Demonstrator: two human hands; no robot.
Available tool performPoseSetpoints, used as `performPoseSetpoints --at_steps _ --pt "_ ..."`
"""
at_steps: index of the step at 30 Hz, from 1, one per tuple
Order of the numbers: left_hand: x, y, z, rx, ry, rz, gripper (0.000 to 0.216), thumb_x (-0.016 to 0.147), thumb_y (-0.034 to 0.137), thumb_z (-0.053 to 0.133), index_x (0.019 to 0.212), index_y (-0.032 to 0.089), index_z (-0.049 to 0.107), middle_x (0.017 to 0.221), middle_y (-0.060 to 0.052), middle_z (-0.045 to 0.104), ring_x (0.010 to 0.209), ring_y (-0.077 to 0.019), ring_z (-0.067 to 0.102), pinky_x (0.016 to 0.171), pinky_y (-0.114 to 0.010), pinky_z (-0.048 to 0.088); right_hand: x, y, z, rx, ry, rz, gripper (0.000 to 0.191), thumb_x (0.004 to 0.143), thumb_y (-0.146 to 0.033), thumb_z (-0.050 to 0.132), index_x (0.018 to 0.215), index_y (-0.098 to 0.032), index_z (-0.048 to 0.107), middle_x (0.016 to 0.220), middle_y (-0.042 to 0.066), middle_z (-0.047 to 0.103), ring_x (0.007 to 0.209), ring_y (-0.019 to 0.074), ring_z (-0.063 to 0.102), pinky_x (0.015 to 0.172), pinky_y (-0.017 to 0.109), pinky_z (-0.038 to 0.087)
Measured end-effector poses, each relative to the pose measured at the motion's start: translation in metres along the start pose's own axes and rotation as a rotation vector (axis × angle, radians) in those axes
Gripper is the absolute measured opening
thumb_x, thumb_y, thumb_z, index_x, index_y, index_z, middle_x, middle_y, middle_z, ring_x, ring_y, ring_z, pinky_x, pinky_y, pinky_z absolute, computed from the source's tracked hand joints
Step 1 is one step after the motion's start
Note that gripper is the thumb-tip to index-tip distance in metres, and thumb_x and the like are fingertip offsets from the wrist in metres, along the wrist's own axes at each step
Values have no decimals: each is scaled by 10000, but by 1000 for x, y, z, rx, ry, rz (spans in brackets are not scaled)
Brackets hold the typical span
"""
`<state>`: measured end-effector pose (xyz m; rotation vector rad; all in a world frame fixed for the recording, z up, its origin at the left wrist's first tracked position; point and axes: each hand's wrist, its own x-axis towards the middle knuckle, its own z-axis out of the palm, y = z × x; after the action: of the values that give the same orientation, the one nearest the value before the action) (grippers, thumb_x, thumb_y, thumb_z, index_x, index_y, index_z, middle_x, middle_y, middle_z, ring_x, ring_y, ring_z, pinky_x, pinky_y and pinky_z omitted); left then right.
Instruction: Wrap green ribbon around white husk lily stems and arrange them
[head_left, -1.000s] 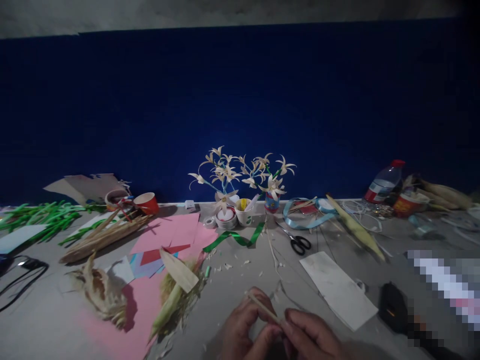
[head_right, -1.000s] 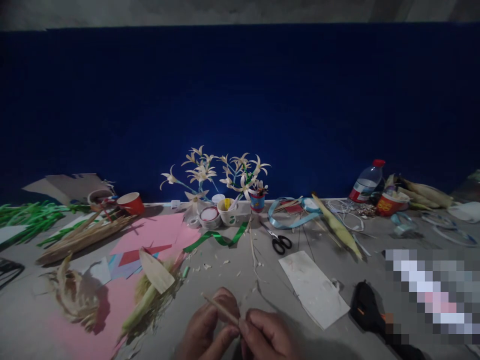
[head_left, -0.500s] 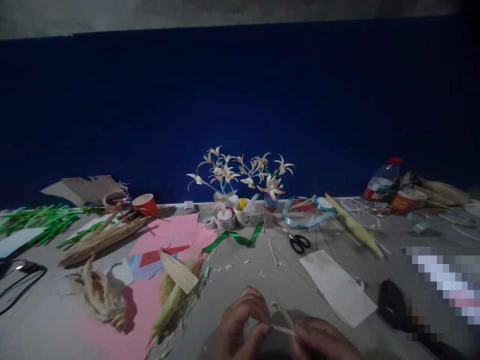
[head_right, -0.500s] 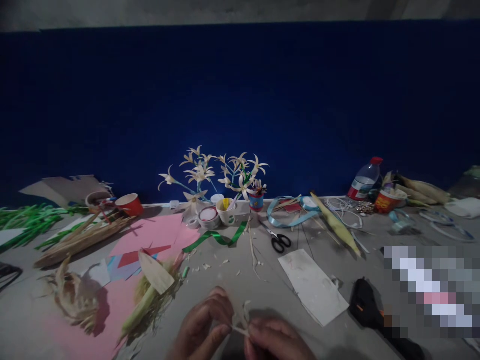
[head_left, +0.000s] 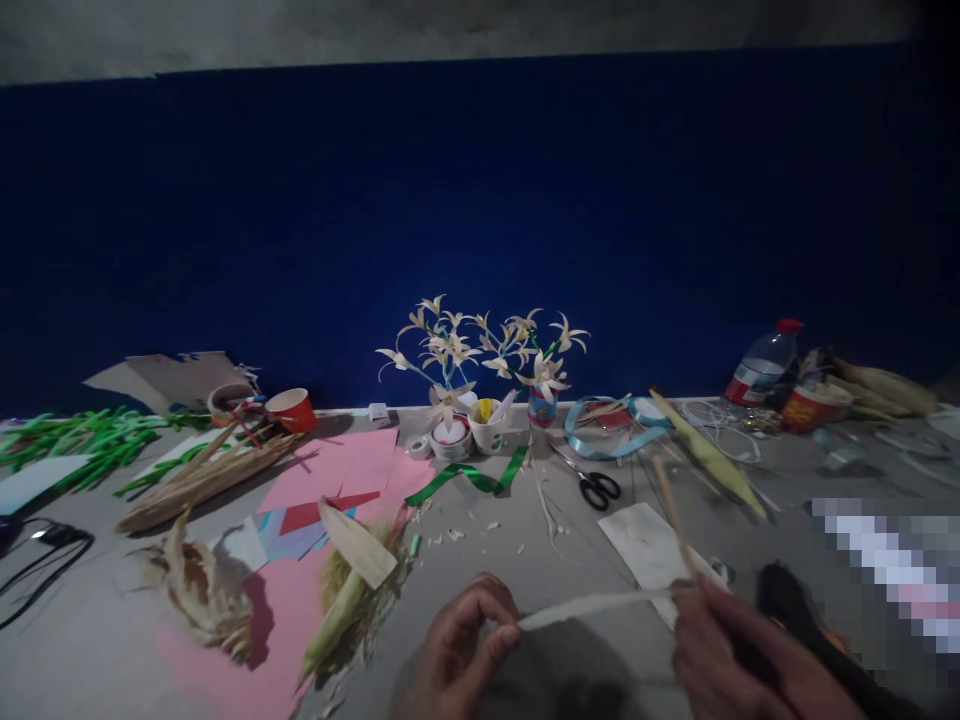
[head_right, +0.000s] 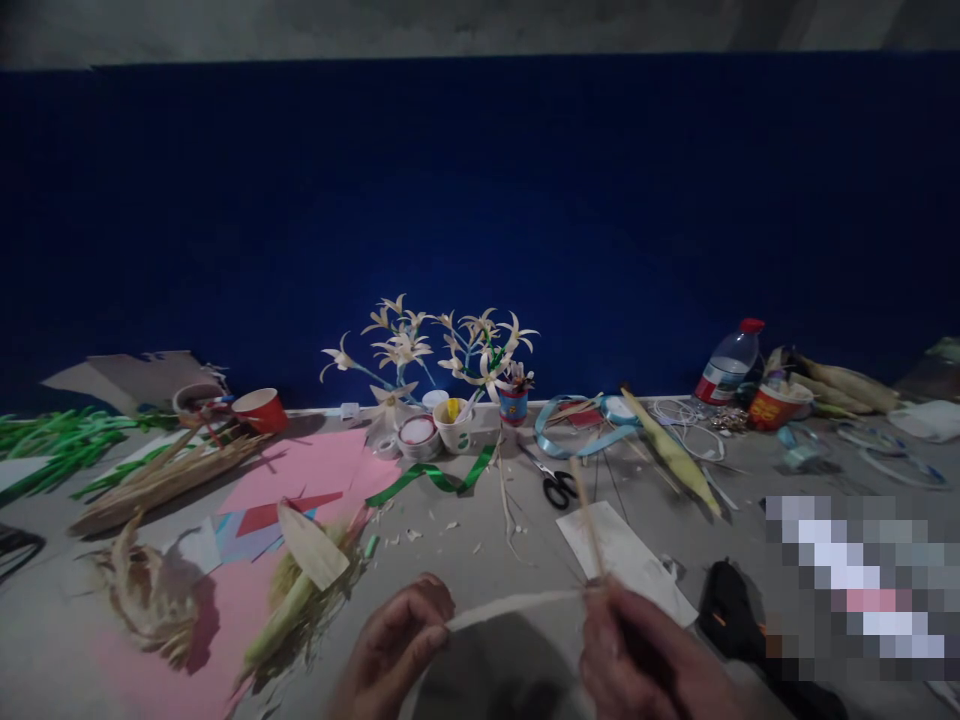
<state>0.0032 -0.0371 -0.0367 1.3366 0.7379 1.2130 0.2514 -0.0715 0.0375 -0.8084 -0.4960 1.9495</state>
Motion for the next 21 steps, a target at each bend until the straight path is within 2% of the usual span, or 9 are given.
performPoseSetpoints --at_steps 2,4,5,6,8,11,14,17,21 --pt "-2 -5 -4 -80 116 -86 220 841 347 671 699 194 602 752 -3 532 763 -166 492 714 -274 367 6 -10 -9 -138 153 -194 369 675 -562 774 656 -210 665 403 -122 275 355 28 110 328 144 187" --pt "-3 -9 -5 -164 198 -104 234 814 371 699 678 193 631 753 -4 551 775 -168 505 736 -268 372 18 -6 -26 -529 419 -410 381 704 -586 722 807 -219 718 470 -73 454 362 52 274 343 165 238" --pt "-3 -9 -4 -198 204 -94 239 809 385 703 678 195 645 755 -7 564 786 -172 514 750 -271 375 25 1 -36 -796 488 -433 348 738 -548 697 864 -226 732 498 -38 537 401 94 405 386 197 337" --pt "-4 -9 -3 -226 193 -75 239 808 396 702 684 197 657 756 -11 578 797 -177 522 763 -274 377 32 10 -46 -1039 495 -466 315 753 -502 675 882 -224 749 610 25 658 546 163 570 528 255 472" --pt "-3 -8 1 -262 164 -42 221 806 392 707 700 201 675 756 -16 598 802 -178 530 763 -271 379 43 28 -60 -1380 415 -484 292 826 -406 559 955 -226 750 978 118 755 914 293 674 838 413 509" --pt "-1 -4 10 -307 182 -25 176 790 353 734 704 205 692 752 -15 608 800 -173 538 756 -265 389 49 41 -56 -1643 377 -605 289 833 -292 509 997 -205 730 1089 156 714 1032 350 628 904 510 464" --pt "0 -2 18 -357 201 -14 143 773 325 754 709 208 702 715 -14 613 784 -176 541 751 -276 406 44 39 -25 -1518 295 -745 221 881 -314 510 825 -225 704 965 110 695 955 283 627 850 405 475" --pt "0 -4 23 -347 154 18 112 785 298 744 736 205 709 719 -22 627 784 -179 553 754 -287 413 41 37 12 -1077 115 -570 259 886 -403 540 728 -232 654 745 18 633 714 191 604 667 280 469" --pt "-2 -8 24 -298 74 22 92 815 294 714 782 208 707 764 -21 608 775 -164 551 733 -273 419 46 43 40 -628 195 -471 179 756 -371 702 721 -212 627 647 -42 577 651 145 533 623 226 417"
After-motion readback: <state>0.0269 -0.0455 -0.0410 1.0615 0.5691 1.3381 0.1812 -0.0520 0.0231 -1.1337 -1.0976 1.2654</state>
